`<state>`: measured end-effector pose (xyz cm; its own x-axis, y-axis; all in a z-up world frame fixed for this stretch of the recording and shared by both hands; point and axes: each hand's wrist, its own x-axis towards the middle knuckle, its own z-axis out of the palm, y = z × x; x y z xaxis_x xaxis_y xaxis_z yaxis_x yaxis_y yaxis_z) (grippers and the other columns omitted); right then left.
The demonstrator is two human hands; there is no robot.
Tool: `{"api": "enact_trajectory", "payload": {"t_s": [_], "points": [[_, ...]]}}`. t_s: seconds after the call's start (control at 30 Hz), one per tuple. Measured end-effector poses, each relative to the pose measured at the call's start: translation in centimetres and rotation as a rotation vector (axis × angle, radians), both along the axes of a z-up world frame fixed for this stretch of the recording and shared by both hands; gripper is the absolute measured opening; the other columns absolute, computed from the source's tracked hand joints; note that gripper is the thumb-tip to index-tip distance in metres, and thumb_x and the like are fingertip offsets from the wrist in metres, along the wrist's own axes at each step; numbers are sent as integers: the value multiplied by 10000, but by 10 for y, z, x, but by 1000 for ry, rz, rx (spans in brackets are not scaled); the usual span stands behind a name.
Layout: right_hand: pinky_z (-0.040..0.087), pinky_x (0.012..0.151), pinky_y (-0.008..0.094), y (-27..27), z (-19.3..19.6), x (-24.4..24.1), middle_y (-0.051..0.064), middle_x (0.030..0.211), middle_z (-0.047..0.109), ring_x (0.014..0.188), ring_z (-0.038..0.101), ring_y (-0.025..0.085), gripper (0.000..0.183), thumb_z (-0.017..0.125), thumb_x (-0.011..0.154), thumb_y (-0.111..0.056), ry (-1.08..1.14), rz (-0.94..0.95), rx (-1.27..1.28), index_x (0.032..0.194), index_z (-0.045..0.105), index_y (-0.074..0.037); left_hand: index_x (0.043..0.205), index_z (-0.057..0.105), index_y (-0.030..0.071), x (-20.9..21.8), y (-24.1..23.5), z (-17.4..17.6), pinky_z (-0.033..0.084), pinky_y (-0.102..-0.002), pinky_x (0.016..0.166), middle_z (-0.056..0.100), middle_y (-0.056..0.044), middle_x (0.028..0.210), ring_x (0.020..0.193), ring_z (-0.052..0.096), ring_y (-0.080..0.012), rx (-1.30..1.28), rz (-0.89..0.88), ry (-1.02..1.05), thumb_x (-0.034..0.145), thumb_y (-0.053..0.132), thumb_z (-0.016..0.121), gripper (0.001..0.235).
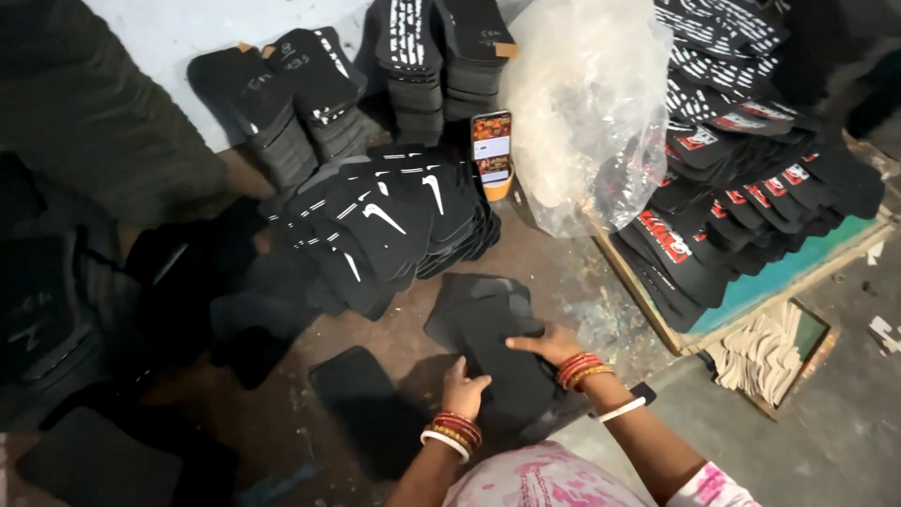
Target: Sorting and stacking black fabric components with printed logos on a workbench.
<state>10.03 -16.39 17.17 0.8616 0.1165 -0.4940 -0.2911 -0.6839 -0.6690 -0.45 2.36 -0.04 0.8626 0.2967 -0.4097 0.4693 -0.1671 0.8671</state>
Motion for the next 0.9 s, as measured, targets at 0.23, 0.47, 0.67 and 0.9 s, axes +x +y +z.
{"api": "enact_trajectory", "payload": {"t_s": [0.23, 0.47, 0.67, 0.9], "points": [[542, 856, 481, 28, 38, -4, 264, 1047, 726, 1003, 698, 431, 935, 967, 561, -439, -461, 221, -5, 1292, 569, -13, 1532, 372, 68, 0, 23, 39, 546, -441, 843, 542, -134, 1418, 1127, 648, -256, -504, 16, 125, 698, 204, 833, 963], [566, 720, 519, 49, 141, -29, 155, 958, 738, 869, 713, 386, 633, 790, 768, -419, -470, 543, -622, 1300, 524, -203, 1558, 253, 51, -33, 65, 202, 399, -475, 1090, 369, -293, 1484, 1332, 438, -448, 374, 139, -443, 621, 270, 966, 1198], [567, 706, 483, 52, 90, -16, 163, 1018, 735, 876, 718, 380, 640, 750, 757, -301, -675, 666, -598, 1364, 570, -209, 1568, 282, 164, -30, 58, 243, 359, -490, 1110, 254, -165, 1621, 1382, 421, -399, 430, -104, -263, 567, 246, 960, 1212], [522, 909, 457, 40, 94, -43, 95, 1165, 715, 1034, 679, 337, 584, 724, 649, -128, -838, 726, -443, 1222, 639, -205, 1574, 350, 139, -32, 66, 218, 336, -513, 1147, 485, -161, 1484, 1384, 436, -397, 475, -125, -359, 627, 211, 935, 1116]]}}
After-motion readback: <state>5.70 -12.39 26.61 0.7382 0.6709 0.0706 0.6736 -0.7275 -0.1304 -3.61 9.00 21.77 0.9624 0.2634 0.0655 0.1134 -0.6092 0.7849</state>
